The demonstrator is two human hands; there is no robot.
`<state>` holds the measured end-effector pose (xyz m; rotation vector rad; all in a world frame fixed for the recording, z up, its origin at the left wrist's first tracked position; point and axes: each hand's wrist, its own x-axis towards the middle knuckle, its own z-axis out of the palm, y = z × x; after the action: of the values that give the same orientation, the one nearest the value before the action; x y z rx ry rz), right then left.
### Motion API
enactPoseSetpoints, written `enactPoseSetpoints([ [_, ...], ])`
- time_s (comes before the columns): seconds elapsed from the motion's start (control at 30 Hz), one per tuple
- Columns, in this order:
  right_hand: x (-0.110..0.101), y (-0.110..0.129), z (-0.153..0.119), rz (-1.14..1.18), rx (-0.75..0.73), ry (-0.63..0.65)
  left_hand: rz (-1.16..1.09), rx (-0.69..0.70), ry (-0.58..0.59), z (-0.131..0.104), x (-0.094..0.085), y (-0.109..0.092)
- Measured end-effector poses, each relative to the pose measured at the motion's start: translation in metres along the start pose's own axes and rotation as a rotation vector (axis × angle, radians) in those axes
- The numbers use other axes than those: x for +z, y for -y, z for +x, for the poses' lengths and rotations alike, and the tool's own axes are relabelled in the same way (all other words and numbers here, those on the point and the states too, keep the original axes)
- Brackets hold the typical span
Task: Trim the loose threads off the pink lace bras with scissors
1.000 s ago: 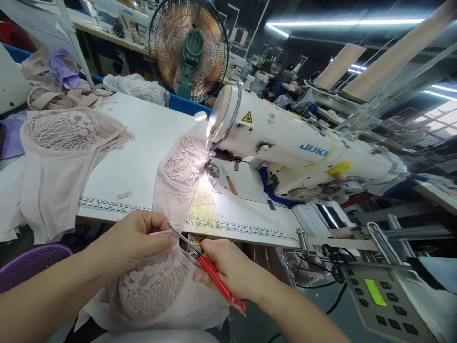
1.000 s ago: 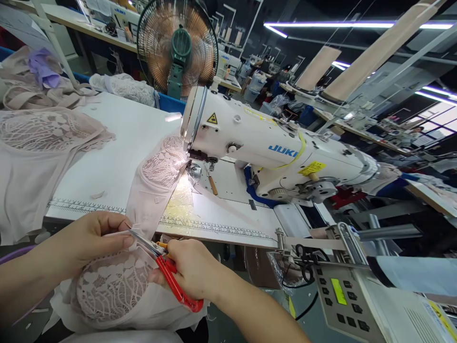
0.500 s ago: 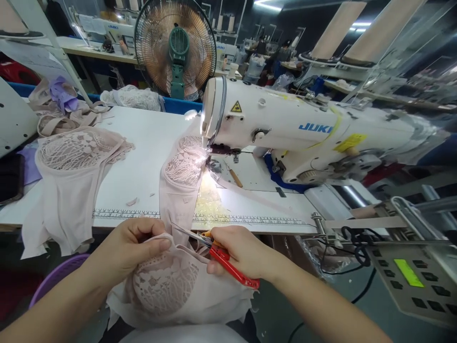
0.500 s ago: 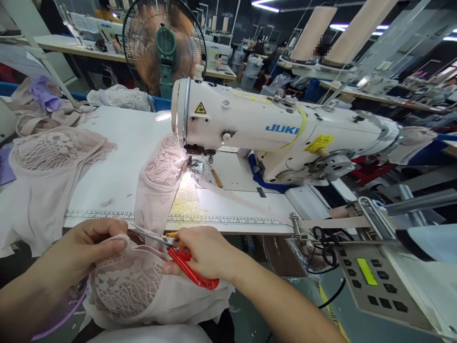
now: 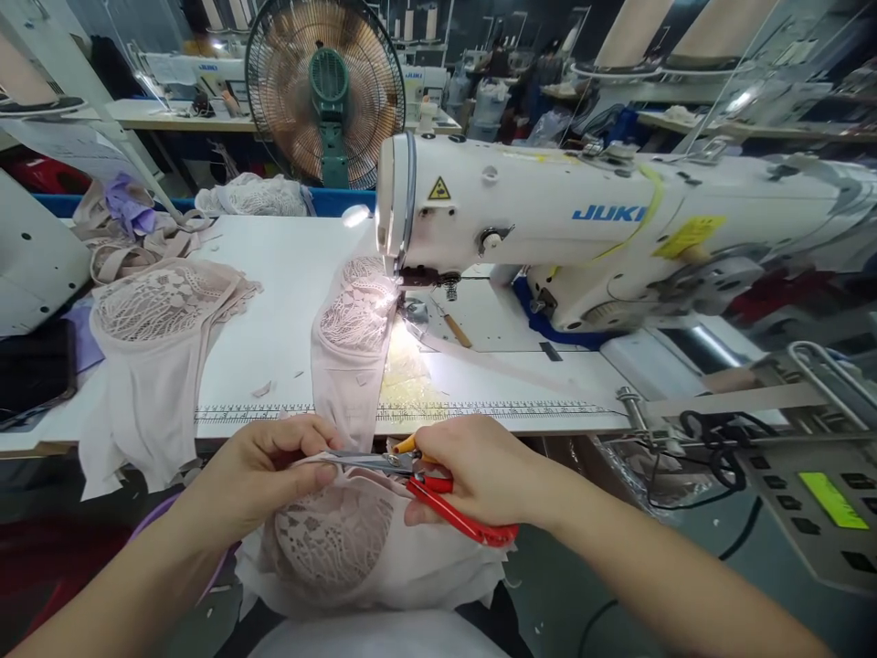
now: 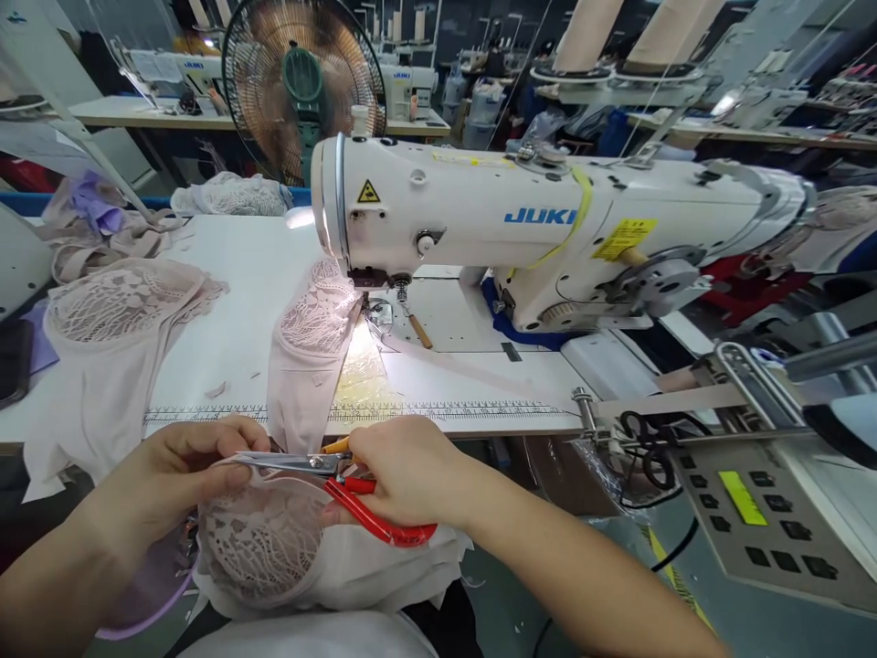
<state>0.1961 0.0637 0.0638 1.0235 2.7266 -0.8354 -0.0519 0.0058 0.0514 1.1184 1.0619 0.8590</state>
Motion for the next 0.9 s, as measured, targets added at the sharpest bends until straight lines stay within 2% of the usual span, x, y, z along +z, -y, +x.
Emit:
enactPoseSetpoints([
  [0.27,0.001,0.001,-0.002,-0.121,0.036,0.015,0.034,0.019,-0.061,0.005,0.002,0.001],
  [0.4,0.004,-0.004,0.000,-0.015,0.021,0.029,0.004,0.029,-0.028,0.006,0.000,0.005],
  [0.5,0.004,-0.007,0.000,0.097,-0.019,-0.007,-0.040,0.037,-0.013,0.004,-0.001,0.006],
  [0.67,0.000,-0.005,-0.002,0.044,0.000,-0.050,-0.010,0.068,0.002,0.004,-0.003,0.007],
  [0.8,-0.003,-0.004,-0.002,0.028,0.012,-0.059,-0.008,0.082,-0.012,0.004,-0.003,0.008],
  [0.9,0.000,-0.002,0.001,0.108,0.030,-0.107,-0.016,0.069,-0.076,0.003,0.001,0.009],
])
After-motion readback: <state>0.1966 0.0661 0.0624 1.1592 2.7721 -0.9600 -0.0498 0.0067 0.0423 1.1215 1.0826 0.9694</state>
